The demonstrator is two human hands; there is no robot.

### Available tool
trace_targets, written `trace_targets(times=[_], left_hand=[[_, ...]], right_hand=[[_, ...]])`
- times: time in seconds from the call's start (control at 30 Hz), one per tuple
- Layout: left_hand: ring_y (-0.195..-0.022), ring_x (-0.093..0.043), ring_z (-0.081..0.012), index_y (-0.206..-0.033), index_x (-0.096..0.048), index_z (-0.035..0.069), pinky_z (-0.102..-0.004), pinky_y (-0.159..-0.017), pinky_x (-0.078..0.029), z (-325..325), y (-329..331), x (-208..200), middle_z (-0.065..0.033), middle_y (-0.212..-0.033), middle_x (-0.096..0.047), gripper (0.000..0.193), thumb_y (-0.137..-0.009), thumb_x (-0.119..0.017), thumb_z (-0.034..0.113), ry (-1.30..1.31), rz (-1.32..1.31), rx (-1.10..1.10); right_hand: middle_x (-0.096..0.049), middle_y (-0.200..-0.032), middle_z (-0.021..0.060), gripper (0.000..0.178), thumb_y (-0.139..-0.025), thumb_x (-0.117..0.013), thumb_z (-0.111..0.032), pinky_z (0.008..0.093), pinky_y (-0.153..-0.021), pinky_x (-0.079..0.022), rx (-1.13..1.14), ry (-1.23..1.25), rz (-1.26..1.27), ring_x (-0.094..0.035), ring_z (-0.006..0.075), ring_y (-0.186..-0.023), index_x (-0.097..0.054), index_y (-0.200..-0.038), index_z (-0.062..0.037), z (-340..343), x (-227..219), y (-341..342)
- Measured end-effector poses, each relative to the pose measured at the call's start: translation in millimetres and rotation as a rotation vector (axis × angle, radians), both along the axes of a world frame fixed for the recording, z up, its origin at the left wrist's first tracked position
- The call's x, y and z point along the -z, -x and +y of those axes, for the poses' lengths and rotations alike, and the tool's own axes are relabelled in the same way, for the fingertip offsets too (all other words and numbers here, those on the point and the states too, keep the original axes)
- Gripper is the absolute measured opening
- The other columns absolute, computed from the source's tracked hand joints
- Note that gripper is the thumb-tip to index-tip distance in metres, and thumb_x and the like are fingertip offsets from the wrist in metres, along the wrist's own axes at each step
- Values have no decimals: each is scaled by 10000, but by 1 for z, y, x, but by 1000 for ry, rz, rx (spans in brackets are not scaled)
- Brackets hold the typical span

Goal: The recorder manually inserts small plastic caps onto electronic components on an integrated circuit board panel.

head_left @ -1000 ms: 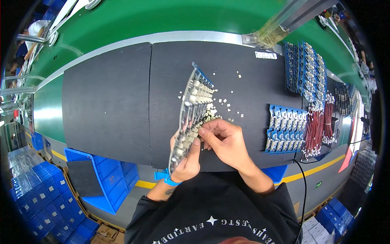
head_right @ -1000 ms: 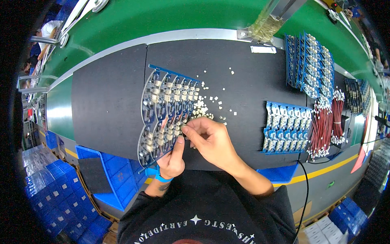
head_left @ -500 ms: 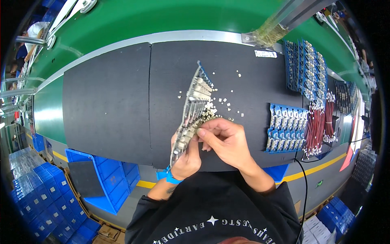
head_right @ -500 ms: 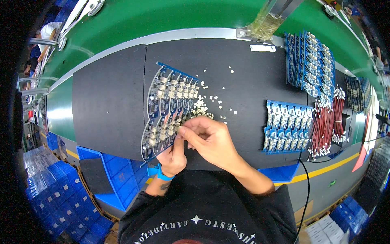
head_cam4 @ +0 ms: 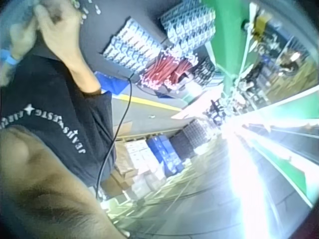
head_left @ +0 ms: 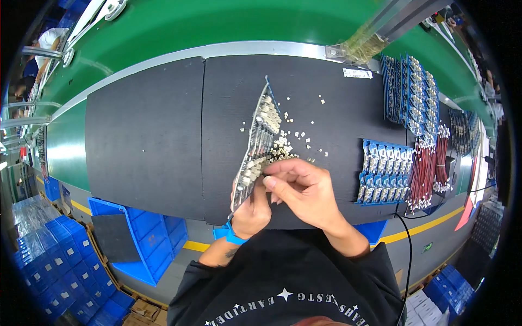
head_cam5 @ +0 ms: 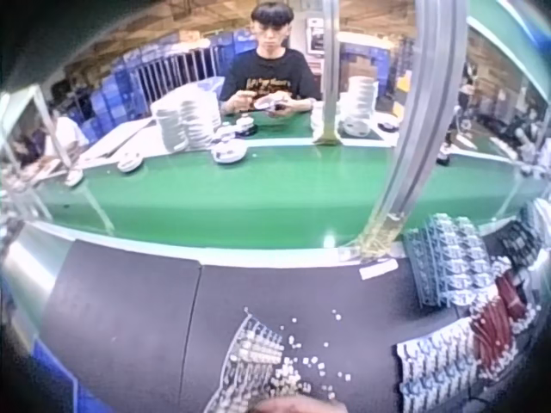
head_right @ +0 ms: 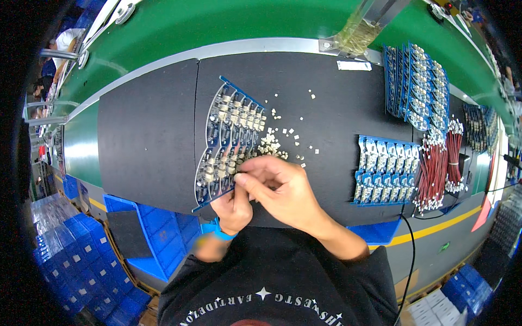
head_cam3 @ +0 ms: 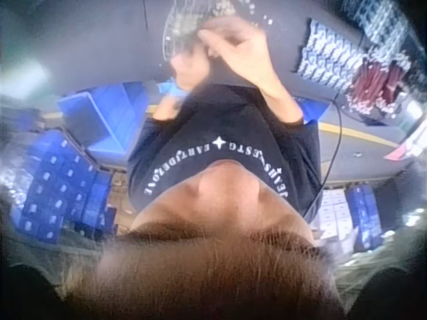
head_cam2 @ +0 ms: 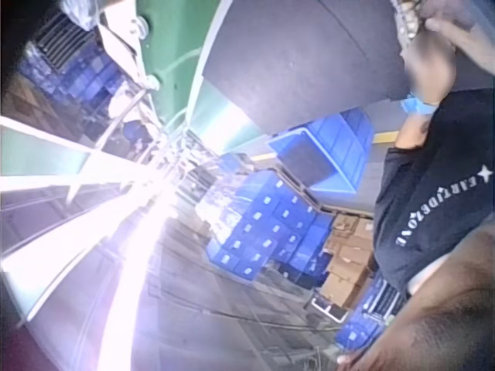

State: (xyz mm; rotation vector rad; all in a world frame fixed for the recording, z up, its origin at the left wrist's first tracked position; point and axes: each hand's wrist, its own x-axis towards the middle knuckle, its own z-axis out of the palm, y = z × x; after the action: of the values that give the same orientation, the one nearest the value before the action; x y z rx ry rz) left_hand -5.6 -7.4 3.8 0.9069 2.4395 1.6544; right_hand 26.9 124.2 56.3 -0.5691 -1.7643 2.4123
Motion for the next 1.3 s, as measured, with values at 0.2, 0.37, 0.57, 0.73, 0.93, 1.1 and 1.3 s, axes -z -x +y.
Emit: trace_targets(times=[0.2,0.37,0.57,0.73,0.93,1.1,1.3], left_hand=[[-746,-610,-193,-1127,-519,-71,-281,-687,-487,0,-10,3,-159,-1054,-599,284,-844,-497,-72,-203,-376,-154],[-806,-604,-162,-925,-611,-94,-277,-698,-461,12,3,-16,-156,-932,-646,125,-826,-556,-40,-198,-245,-340],[-1206,-417,-431,-1273,-372,-29,-451,-999,-354,-14,-11,34,-306,-1299,-407,455,-842,-514,-53,-238,-282,76],[-1197,-448,-383,-1291,-365,-26,-424,-981,-377,1,-10,18,-304,-1284,-428,522,-831,-607,33,-450,-428,14],[-1006,-579,-199,-1151,-521,-62,-292,-865,-442,21,7,-12,-183,-1092,-608,317,-853,-591,22,-306,-273,-233],[-1000,-598,-261,-1116,-547,-71,-308,-838,-472,19,13,-11,-215,-1105,-596,287,-830,-567,-62,-286,-192,-226],[-1108,-524,-403,-1137,-523,-91,-419,-906,-449,0,-3,21,-315,-1185,-510,465,-830,-638,238,-415,-450,-41]], right_hand=[[-610,-724,35,114,-864,-602,-61,191,-529,-461,-107,206,-98,-563,55,-604,-583,-905,43,2,-5,4],[-623,-740,53,130,-856,-617,-67,195,-550,-470,-44,-110,-119,-572,62,-625,-595,-920,44,9,3,-7],[-640,-781,56,116,-847,-619,-35,207,-594,-489,-28,66,105,-603,75,-689,-590,-909,59,-3,-16,1],[-626,-750,55,111,-870,-589,-44,207,-571,-484,-54,65,0,-594,73,-668,-573,-915,56,-4,-27,0],[-589,-686,47,74,-882,-559,-28,197,-503,-451,-21,67,-101,-559,78,-575,-562,-908,42,-2,-22,-13],[-636,-740,72,98,-826,-635,-31,211,-570,-497,65,-263,-70,-609,93,-651,-600,-882,43,2,-9,-8],[-603,-780,76,119,-839,-596,29,217,-568,-478,-54,9,228,-575,86,-662,-551,-938,79,-10,-29,1]])
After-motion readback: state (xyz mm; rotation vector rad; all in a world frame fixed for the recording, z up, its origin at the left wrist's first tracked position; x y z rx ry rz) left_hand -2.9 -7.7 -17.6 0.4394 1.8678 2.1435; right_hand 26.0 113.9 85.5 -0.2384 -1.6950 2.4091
